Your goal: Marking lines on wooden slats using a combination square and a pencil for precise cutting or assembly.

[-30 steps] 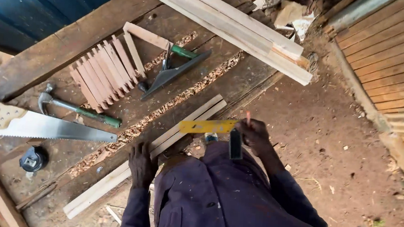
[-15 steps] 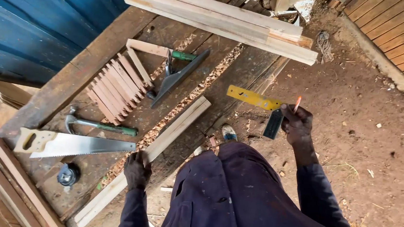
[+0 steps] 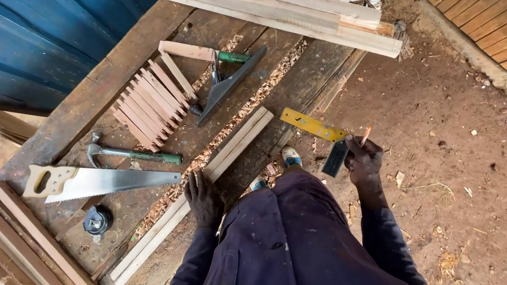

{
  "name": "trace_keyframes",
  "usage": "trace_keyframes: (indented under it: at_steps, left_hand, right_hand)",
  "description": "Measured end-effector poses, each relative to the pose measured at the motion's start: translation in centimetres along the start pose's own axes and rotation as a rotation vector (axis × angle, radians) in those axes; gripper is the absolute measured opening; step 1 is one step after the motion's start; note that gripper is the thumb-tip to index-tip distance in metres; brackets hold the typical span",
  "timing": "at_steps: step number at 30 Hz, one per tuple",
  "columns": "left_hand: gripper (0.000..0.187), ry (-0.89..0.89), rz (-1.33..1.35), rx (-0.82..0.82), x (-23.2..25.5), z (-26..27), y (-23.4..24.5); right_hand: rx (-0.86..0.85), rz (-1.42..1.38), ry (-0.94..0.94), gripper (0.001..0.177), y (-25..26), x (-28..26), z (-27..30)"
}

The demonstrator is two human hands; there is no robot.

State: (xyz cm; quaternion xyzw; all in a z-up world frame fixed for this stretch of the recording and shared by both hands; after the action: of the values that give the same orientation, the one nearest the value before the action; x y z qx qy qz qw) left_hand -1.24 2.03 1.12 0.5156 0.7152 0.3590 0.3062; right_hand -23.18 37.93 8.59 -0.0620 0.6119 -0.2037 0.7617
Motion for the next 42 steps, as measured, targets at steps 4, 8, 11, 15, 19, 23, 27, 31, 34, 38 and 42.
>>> trace_keyframes:
  at_steps: [4,8,11,15,19,23,27,31,34,38,42]
  left_hand:
    - [0.020,-0.054,0.097,0.071,-1.1,0.3,0.3]
    - [0.015,-0.072,0.165,-0.021,-0.8,2.3,-0.8]
    - [0.008,-0.024,0.218,-0.087,-0.8,2.6,-1.0]
    - [0.024,0.075,0.252,-0.139,0.0,1.9,-1.4]
    - [0.042,0.079,0.248,-0.214,1.5,0.1,-2.0]
    - [0.031,0.035,0.256,-0.274,3.9,-3.2,-3.4]
    - [0.032,-0.021,0.309,-0.356,7.5,-7.8,-5.7]
    - [0.030,-0.072,0.317,-0.396,11.4,-11.3,-6.9]
    - [0.043,0.002,0.293,-0.461,13.4,-13.0,-6.9]
    - [0.049,-0.004,0.357,-0.478,15.7,-15.7,-7.0]
    - [0.054,-0.072,0.447,-0.442,19.4,-18.9,-10.5]
  right_hand:
    - [0.018,-0.003,0.017,0.024,-0.7,0.2,-0.1]
    - [0.031,0.005,-0.008,0.023,-1.3,0.1,-0.3]
    - [0.035,0.009,-0.027,0.022,-1.7,0.7,-0.5]
    - [0.012,0.009,-0.042,0.015,-2.2,0.9,-1.1]
    - [0.005,0.003,-0.074,0.013,-2.0,1.7,-2.4]
    - [-0.020,-0.031,-0.102,0.015,-2.4,1.7,-3.9]
    - [-0.035,-0.067,-0.155,0.017,-3.2,2.2,-5.9]
    - [-0.103,-0.047,-0.196,0.018,-3.6,3.3,-8.9]
    - [-0.149,-0.042,-0.229,0.019,-3.4,5.5,-11.2]
    - [-0.170,-0.087,-0.266,0.023,-2.0,12.5,-14.6]
    - [-0.174,-0.085,-0.300,0.027,-2.0,15.4,-16.4]
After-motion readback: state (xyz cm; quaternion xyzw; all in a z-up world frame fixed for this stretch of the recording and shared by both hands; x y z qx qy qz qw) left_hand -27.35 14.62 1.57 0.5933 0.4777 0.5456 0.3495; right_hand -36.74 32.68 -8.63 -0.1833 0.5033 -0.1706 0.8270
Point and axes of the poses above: each hand's wrist, its own z-axis away from the middle knuckle, its own y-axis out of the back of the hand, x = y × z, the point moved 1 cm from there along -z, towards the middle knuckle, and after that the axes turned 9 degrees about -z, right-handed, at the moved point
